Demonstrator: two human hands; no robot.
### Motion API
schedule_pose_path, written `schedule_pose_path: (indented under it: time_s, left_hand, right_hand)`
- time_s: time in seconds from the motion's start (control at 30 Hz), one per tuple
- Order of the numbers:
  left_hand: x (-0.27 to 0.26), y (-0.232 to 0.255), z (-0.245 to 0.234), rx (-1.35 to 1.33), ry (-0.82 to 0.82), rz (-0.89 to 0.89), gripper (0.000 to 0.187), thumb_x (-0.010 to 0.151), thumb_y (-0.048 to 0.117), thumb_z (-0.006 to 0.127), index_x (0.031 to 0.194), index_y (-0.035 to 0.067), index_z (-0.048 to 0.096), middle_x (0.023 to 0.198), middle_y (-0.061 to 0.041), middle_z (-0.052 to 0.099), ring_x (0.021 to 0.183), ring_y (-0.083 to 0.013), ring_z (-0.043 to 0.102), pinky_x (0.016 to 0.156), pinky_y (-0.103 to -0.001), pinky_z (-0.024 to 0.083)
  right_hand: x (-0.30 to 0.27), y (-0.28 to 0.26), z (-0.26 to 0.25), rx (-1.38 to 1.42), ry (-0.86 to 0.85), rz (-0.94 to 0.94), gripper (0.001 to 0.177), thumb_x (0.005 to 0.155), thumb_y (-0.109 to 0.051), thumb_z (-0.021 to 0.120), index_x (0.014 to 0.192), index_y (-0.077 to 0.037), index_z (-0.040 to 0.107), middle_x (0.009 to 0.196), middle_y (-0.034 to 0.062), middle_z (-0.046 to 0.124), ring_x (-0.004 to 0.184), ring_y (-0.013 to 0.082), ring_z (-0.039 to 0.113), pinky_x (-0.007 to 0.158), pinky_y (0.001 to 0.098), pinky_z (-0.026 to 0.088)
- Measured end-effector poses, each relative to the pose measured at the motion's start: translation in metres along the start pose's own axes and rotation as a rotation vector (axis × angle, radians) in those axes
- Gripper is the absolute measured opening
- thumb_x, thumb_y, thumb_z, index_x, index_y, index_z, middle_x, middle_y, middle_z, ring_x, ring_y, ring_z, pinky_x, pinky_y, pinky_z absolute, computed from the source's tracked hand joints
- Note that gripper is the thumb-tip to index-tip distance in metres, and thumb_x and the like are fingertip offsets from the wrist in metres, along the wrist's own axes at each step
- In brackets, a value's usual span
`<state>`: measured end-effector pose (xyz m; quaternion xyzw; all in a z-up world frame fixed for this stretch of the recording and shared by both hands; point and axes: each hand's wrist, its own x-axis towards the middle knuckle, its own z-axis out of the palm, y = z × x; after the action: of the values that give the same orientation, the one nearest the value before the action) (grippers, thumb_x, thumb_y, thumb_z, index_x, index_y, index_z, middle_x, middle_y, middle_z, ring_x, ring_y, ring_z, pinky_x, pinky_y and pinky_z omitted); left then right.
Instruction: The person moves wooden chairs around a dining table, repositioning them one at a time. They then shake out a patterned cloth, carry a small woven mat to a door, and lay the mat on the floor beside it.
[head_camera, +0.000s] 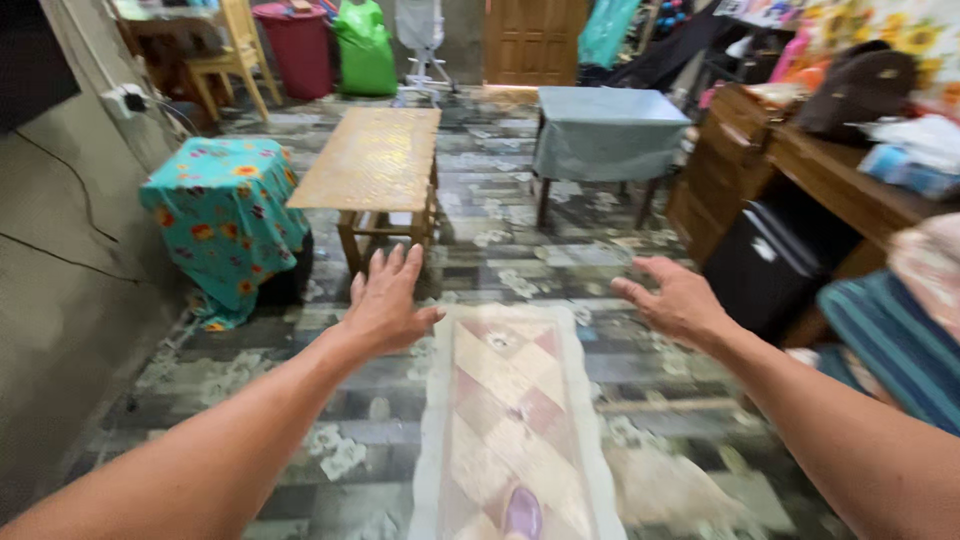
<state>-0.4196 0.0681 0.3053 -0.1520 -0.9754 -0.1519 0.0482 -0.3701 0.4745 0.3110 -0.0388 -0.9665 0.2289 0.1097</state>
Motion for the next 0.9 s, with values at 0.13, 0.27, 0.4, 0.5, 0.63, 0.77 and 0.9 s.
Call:
schedule_pose_path:
  time_s: [0.13,0.27,0.4,0.5,0.63,0.77,0.9]
  left_hand:
    - [0.097,-0.010,-0.005,0.104,0.123,0.112,0.103,0.083,0.050,0.075,0.157,0.004,0.020,0.167,-0.018,0.019,0.154,-0.0438,0.009,0.121,-0.062,0.014]
    - [0.206,-0.004,-0.020,0.139,0.092,0.039,0.103,0.085,0.054,0.073,0.158,0.003,0.021,0.166,-0.019,0.019,0.154,-0.0428,0.011,0.121,-0.063,0.015]
    - [0.278,-0.007,-0.016,0.099,0.100,0.024,0.102,0.085,0.054,0.072,0.158,0.004,0.022,0.167,-0.017,0.019,0.155,-0.0417,0.010,0.122,-0.063,0.014]
    - [0.329,-0.004,-0.008,0.104,0.048,0.007,0.102,0.086,0.056,0.071,0.159,0.006,0.019,0.167,-0.017,0.013,0.154,-0.0423,0.005,0.120,-0.063,0.013]
    - [0.405,-0.010,0.012,0.056,-0.022,-0.041,0.100,0.086,0.055,0.071,0.159,0.010,0.021,0.170,-0.013,0.010,0.157,-0.0388,0.004,0.121,-0.064,0.012]
    - [0.499,-0.010,0.043,0.009,-0.025,0.027,0.103,0.085,0.055,0.071,0.160,0.009,0.019,0.170,-0.014,0.010,0.156,-0.0387,0.004,0.120,-0.065,0.012]
    - [0.612,-0.023,0.067,0.014,-0.023,0.089,0.103,0.085,0.055,0.071,0.160,0.008,0.019,0.171,-0.013,0.011,0.157,-0.0392,0.005,0.120,-0.066,0.014]
  right_hand:
    - [0.114,0.012,0.034,-0.032,0.130,-0.152,0.077,0.093,-0.059,0.060,0.150,-0.008,0.048,0.158,0.0232,0.037,0.145,0.0380,0.036,0.116,0.0444,0.029]
    - [0.219,0.028,0.040,0.028,0.129,-0.121,0.079,0.091,-0.058,0.061,0.150,-0.008,0.048,0.161,0.0211,0.035,0.146,0.0410,0.033,0.119,0.0448,0.028]
    - [0.302,0.036,0.028,0.021,0.158,-0.137,0.080,0.093,-0.061,0.058,0.150,-0.006,0.047,0.160,0.0218,0.038,0.148,0.0377,0.036,0.120,0.0441,0.030]
    - [0.342,0.052,0.011,0.035,0.132,-0.090,0.080,0.093,-0.062,0.057,0.151,-0.009,0.046,0.161,0.0195,0.037,0.148,0.0372,0.036,0.119,0.0435,0.031]
    - [0.390,0.061,0.017,0.050,0.066,0.015,0.080,0.092,-0.063,0.056,0.153,-0.012,0.043,0.163,0.0153,0.034,0.146,0.0368,0.036,0.118,0.0429,0.032]
    - [0.449,0.081,0.032,0.033,0.057,0.047,0.081,0.092,-0.062,0.057,0.154,-0.012,0.042,0.163,0.0131,0.035,0.148,0.0352,0.035,0.118,0.0415,0.031]
    - [0.528,0.099,0.050,0.026,0.075,0.104,0.083,0.090,-0.061,0.059,0.154,-0.012,0.041,0.164,0.0111,0.036,0.148,0.0321,0.037,0.119,0.0386,0.032]
